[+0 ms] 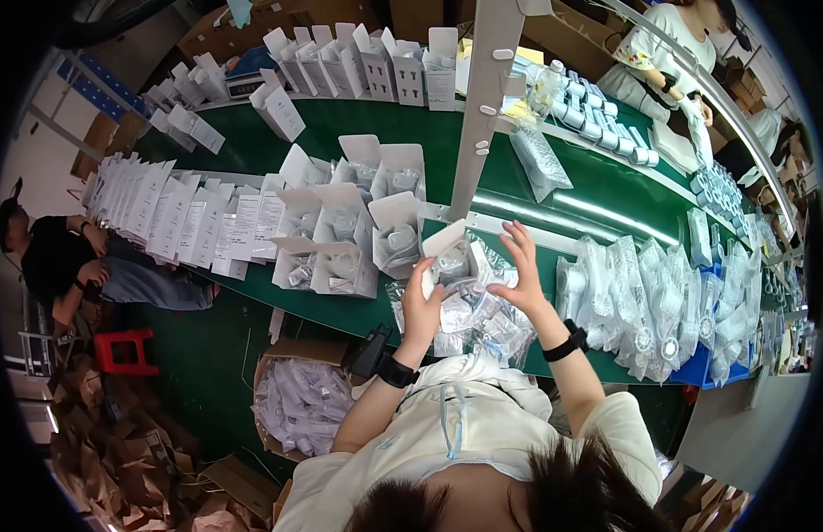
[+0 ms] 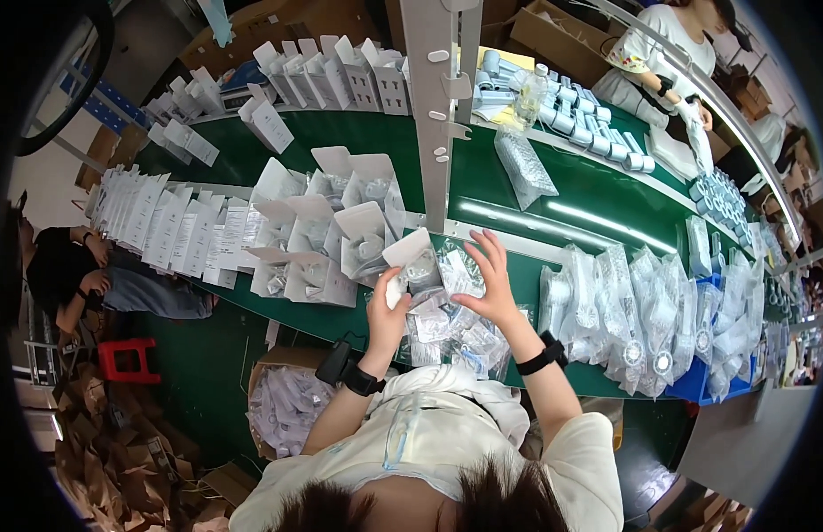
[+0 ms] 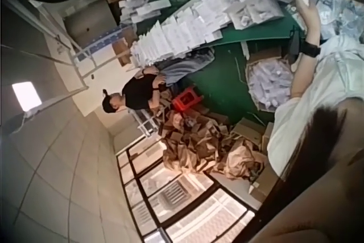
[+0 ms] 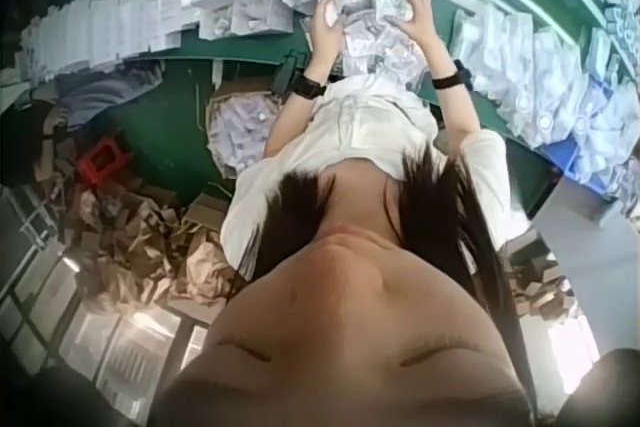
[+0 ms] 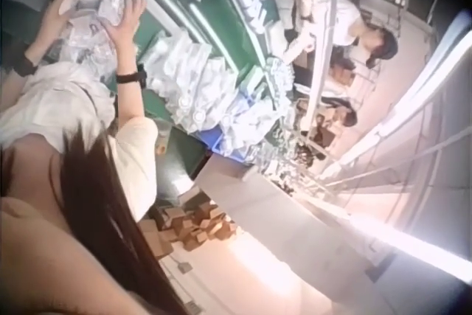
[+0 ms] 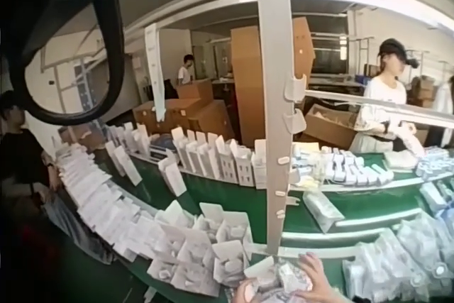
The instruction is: The person packages items by hand, picking up a box and placing a wrapped device and a small plastic bag inside before setting it on the table. This process is repeated for several boxes, occasionally moving items to organize the workspace.
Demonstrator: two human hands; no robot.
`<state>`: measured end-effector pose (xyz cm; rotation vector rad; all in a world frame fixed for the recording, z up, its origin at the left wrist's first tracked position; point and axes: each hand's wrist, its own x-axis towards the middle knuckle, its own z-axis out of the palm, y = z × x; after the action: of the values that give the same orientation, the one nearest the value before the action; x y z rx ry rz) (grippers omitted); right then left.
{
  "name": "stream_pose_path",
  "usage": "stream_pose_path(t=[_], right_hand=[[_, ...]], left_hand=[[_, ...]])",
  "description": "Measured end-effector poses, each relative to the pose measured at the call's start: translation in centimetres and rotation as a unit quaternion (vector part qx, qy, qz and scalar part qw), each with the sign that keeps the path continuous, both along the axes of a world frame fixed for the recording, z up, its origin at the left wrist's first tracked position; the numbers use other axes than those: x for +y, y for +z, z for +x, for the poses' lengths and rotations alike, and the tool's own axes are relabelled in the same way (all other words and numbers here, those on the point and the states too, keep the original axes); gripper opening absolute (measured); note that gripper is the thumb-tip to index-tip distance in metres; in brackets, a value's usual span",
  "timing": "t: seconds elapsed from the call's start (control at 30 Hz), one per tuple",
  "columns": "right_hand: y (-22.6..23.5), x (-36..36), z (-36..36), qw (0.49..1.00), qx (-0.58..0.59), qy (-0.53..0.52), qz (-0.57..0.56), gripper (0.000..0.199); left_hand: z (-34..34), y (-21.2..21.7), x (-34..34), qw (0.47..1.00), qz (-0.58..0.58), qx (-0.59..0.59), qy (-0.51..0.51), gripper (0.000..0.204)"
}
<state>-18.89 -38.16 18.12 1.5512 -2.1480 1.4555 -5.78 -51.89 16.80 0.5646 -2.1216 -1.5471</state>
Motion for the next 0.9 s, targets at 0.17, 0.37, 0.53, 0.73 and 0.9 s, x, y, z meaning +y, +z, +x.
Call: stream_pose_path(t=[0.17,0.37,0.53,0.73,0.9], right_hand=[[-8.9,-1.0,1.6,0.922,-0.381,-0.011,-0.059,0.066],[-10.8,-6.5,0.1,0.811,-0.580,-0.071,0.014,0.081],[-12.2,-10.2,-0.4,0.908,-0.293,-0.300,-0.021,0.086],[-12.0,-9.3,0.3,0.945,-0.239,-0.222,0.007,0.080],[-8.5,-5.9,1.1,0.951,-0.204,-0.225,0.048,0.068]], left_hand=[[-2.3,3.1,0.9,0.995,0.028,0.052,-0.078,0.044],[2.3,10.2,-4.4,0.982,-0.084,0.169,-0.024,0.043],[7.5,10.9,-22.3,0.931,-0.206,0.058,0.297,0.041],[9.3,-3.7,-41.3,0.837,-0.415,-0.243,0.260,0.065],[8.8,-8.9,-44.6,0.833,-0.376,-0.341,0.222,0.070]])
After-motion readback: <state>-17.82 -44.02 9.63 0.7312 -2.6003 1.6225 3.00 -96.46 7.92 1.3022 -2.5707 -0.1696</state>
